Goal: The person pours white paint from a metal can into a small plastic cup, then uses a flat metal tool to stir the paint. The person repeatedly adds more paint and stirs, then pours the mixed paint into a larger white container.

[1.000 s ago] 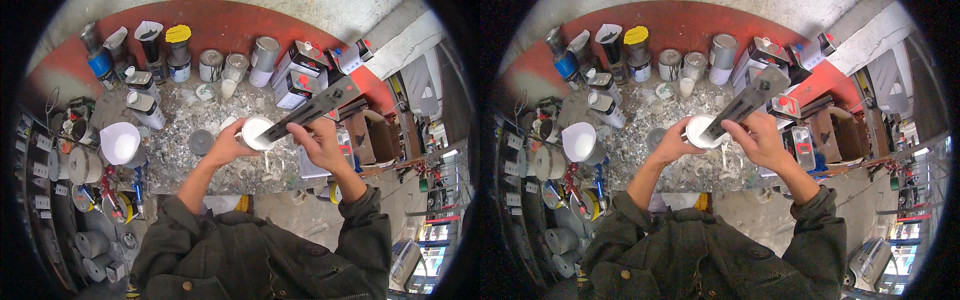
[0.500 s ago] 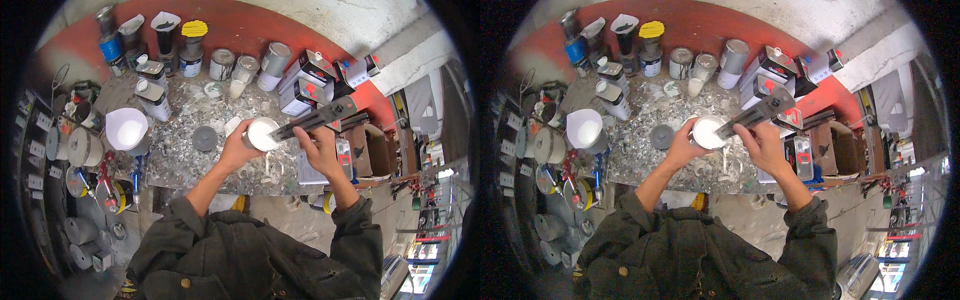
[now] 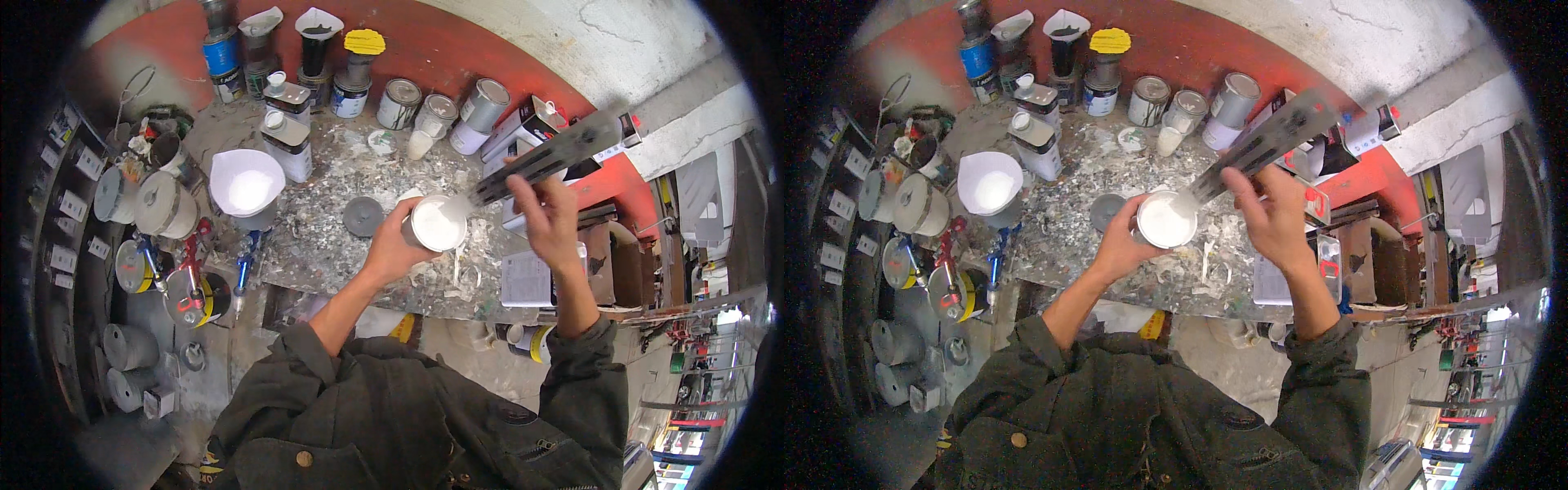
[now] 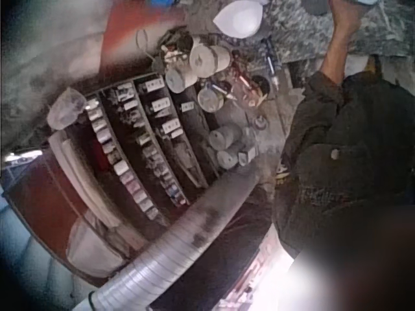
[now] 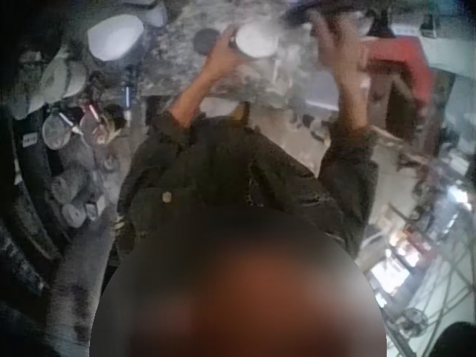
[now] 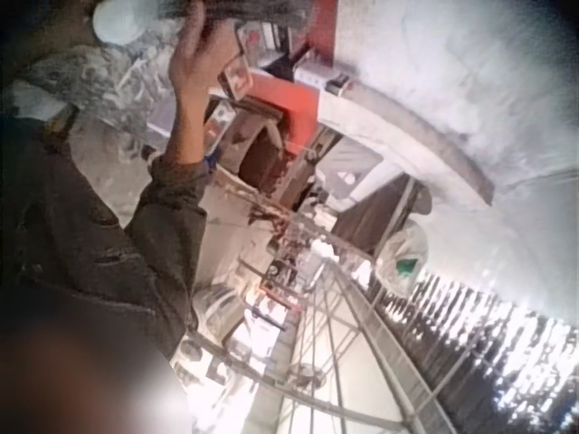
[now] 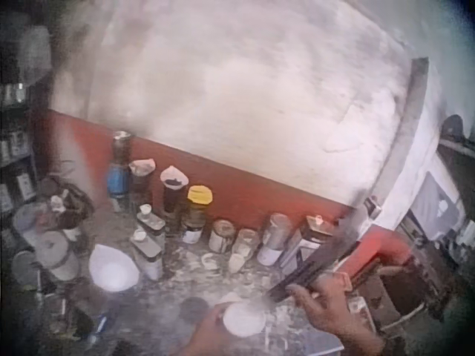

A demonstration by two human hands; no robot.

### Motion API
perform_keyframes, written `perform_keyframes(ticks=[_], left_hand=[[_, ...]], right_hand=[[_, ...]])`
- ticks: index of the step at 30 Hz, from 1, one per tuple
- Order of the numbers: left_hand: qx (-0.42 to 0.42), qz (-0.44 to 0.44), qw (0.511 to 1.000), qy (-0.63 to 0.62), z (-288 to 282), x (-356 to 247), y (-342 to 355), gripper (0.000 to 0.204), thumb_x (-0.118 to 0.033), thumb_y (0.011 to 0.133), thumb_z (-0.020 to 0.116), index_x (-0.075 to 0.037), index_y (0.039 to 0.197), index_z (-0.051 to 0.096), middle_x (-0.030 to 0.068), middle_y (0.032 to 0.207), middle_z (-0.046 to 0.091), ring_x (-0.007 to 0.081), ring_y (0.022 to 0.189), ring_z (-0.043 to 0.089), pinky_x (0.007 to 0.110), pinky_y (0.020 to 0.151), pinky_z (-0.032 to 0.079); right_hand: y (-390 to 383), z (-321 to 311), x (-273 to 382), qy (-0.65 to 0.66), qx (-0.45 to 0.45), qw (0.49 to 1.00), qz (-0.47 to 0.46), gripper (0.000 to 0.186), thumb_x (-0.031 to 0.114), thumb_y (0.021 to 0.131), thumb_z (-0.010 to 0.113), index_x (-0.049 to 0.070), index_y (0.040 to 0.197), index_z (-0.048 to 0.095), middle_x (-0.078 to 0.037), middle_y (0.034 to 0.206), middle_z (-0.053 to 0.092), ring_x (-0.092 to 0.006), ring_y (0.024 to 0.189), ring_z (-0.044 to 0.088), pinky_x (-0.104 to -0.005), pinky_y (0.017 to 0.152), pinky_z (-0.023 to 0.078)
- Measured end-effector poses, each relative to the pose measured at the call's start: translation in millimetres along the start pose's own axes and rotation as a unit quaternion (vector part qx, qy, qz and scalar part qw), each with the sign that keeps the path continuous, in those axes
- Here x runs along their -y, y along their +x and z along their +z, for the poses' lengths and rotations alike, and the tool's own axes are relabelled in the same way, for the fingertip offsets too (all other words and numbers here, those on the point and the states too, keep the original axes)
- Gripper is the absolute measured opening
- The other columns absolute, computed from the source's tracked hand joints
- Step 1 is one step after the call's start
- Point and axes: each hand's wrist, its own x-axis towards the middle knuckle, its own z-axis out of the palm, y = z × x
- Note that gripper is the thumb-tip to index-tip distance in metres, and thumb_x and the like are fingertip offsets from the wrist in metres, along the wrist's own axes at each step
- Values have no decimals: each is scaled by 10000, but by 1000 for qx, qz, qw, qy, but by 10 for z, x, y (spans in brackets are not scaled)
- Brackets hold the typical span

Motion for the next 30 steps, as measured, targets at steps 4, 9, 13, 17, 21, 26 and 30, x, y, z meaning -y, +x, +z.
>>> perform_keyframes(ticks=[4,9,13,17,21,26,30], left_hand=[[-17,1,1000,-24,-159,4,-52,859,-49,643,937,-59,1394,520,81,1299,642,206,1221,611,368,1047,497],[-40,-2,999,20,-344,42,-143,830,-37,642,930,-73,1371,535,64,1280,649,195,1192,621,356,1022,504],[-40,20,998,41,-523,19,-240,823,-53,638,934,-82,1362,544,54,1268,654,177,1145,628,342,977,508],[-32,12,999,37,-711,-7,-323,831,-71,637,940,-87,1367,544,45,1259,658,170,1134,625,339,977,504],[-30,18,999,15,-899,-7,-339,829,-79,643,941,-91,1371,546,44,1251,665,167,1113,627,337,979,503],[-29,-1,999,16,-1070,0,-383,826,-92,625,948,-85,1353,557,82,1242,674,215,1151,641,355,997,501],[-8,3,1000,8,-1144,28,-391,823,-97,620,949,-87,1345,560,101,1228,684,245,1162,651,366,999,503]], right_hand=[[-166,291,81,-33,82,996,-28,245,72,1003,647,-21,1227,679,-13,875,675,-45,681,533,-219,612,422],[-264,492,424,54,67,995,44,305,84,1005,642,5,1300,639,7,771,605,-39,652,509,-223,577,394],[-92,507,600,156,-35,987,30,281,83,1015,640,3,1284,638,20,810,629,-39,621,529,-223,543,403],[41,625,548,90,-20,995,29,192,107,1015,655,-16,1163,658,-7,771,632,-50,623,541,-229,533,416],[-86,964,469,79,32,991,99,153,142,1019,663,-11,1013,660,-3,664,601,-63,555,531,-245,501,417],[-250,1159,608,205,75,964,152,151,127,1019,648,-21,1050,652,-51,794,674,-98,643,631,-243,541,472],[-152,1116,784,285,88,947,120,125,83,997,654,-22,1064,644,-78,905,709,-129,772,697,-247,603,534]])
